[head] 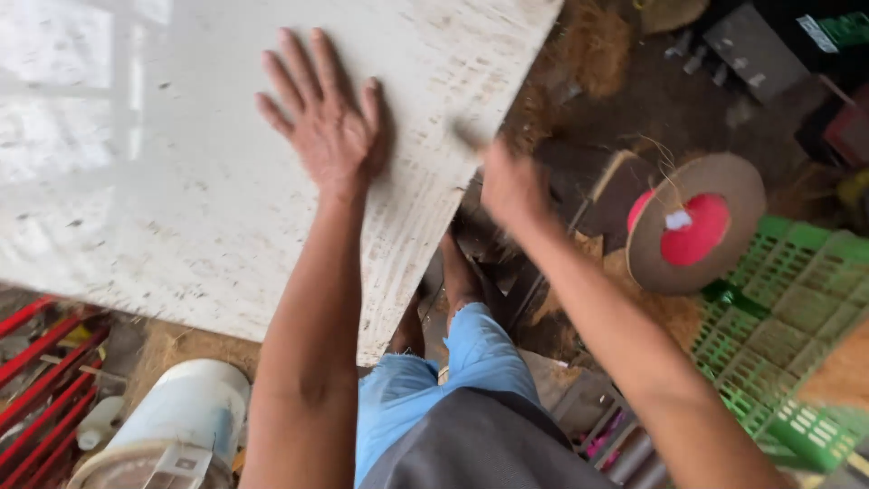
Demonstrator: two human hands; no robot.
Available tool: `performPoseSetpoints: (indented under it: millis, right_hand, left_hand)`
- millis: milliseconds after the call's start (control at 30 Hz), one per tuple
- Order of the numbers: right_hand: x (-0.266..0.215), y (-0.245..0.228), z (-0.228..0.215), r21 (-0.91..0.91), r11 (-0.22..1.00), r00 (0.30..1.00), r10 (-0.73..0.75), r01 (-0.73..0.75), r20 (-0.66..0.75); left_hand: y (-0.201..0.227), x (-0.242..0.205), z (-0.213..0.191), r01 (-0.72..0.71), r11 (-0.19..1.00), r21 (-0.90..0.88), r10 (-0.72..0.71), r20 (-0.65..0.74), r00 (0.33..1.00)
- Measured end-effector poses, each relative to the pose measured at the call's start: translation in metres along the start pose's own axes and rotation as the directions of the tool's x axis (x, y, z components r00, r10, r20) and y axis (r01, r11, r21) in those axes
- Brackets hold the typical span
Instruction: The person scrapes a large white board with a metal scraper, removing debris and residue from the surface. They repeatedly scrape different areas and wipe the board with their hand to clear away loosened material.
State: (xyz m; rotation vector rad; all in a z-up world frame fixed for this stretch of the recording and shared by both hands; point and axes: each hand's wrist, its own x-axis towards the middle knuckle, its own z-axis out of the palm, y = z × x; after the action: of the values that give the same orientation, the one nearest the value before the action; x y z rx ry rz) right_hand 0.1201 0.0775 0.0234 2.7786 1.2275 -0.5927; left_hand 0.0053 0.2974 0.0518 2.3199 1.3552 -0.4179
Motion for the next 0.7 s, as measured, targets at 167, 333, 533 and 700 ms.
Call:
performPoseSetpoints:
  millis: [167, 333, 533, 700]
  right_hand:
    - [-0.048, -0.008, 0.019, 0.121, 0.992, 0.989, 0.045, -0.028, -0.14]
    - [-0.025, -0.009, 0.013, 0.118, 0.993, 0.998, -0.03, 0.023, 0.057]
    - [-0.102, -0.057, 0.037, 0.273, 0.951, 0.99, -0.137, 0.144, -0.045]
    - [0.011, -0.004, -0.028, 0.283, 0.946, 0.982, 0.18, -0.158, -0.051]
  left_hand:
    - [0.015, 0.006, 0.012, -0.019, 0.999, -0.044, 0.016, -0.059, 0.998]
    - [0.002, 0.0, 0.003, -0.06, 0.998, -0.004, 0.06, -0.071, 0.996]
    - [-0.007, 0.003, 0.008, -0.046, 0.998, -0.036, 0.039, -0.182, 0.983]
    - [-0.044, 0.004, 0.015, -0.225, 0.913, -0.34, 0.189, -0.136, 0.972]
